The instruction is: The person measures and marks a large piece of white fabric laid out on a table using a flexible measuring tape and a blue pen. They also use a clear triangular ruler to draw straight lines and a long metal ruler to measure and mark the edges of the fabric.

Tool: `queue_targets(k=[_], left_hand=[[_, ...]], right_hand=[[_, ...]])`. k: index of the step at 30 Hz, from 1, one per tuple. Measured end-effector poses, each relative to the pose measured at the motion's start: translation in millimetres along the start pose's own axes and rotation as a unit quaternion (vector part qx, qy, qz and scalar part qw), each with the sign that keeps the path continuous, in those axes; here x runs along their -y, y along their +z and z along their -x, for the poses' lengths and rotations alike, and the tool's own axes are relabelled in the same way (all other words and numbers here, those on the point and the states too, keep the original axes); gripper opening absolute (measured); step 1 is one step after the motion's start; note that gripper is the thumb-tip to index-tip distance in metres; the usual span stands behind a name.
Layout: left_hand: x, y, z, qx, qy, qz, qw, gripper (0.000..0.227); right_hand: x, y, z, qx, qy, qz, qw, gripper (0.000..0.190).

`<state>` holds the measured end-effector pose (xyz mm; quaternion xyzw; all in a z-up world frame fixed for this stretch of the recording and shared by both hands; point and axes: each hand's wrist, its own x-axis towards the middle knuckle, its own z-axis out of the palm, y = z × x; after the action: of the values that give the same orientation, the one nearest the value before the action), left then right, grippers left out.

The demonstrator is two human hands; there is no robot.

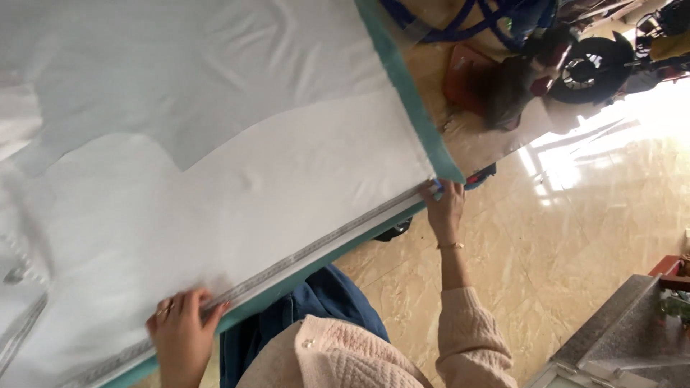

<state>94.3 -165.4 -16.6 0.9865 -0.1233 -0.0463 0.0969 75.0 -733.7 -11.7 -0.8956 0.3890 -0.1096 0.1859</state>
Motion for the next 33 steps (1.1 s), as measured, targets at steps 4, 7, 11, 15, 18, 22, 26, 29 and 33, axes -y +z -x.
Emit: queue_targets(k=[4, 7, 11, 15, 18, 22, 26, 29, 33], left_hand=[[8.8, 21.3, -4.4, 0.071, -0.082, -0.017, 0.994, 0.024], [31.2, 34.5, -28.6, 0.011, -0.113, 0.103, 0.988, 0.02], [55.8, 27.9, -85.5, -0.093, -0.125, 0.139, 0.978, 0.022], [47.7, 10.9, -150.6, -0.14, -0.105, 0.084, 0.981, 0.02], [39.3, 4.3, -180.1, -0.107, -0.169, 0.188, 0.962, 0.029], [39.3, 2.7, -190.3, -0.045, -0.236, 0.182, 0.953, 0.036], [41.3, 4.3, -188.1, -0.056, -0.249, 0.189, 0.948, 0.032], [52.4, 12.3, -188.0, -0.044, -0.259, 0.193, 0.945, 0.031], [51.3, 12.4, -187.3, -0.067, -0.259, 0.207, 0.941, 0.027]], right_hand=[[-1.7, -7.8, -10.2, 0.029, -0.015, -0.031, 0.999, 0.026], [10.1, -9.8, -34.6, 0.056, -0.013, -0.051, 0.997, 0.027], [45.9, 7.1, -86.4, 0.077, -0.054, -0.109, 0.99, 0.034], [86.1, 45.2, -149.2, 0.072, -0.096, -0.146, 0.982, 0.029], [97.6, 71.7, -179.5, 0.083, -0.121, -0.133, 0.98, 0.024], [108.7, 67.3, -180.7, 0.069, -0.121, -0.115, 0.983, 0.031], [107.0, 54.9, -152.0, -0.015, -0.205, -0.1, 0.973, 0.023], [116.0, 51.5, -120.3, 0.029, -0.264, -0.062, 0.962, 0.047], [113.8, 61.4, -106.2, 0.019, -0.267, -0.01, 0.963, 0.054]])
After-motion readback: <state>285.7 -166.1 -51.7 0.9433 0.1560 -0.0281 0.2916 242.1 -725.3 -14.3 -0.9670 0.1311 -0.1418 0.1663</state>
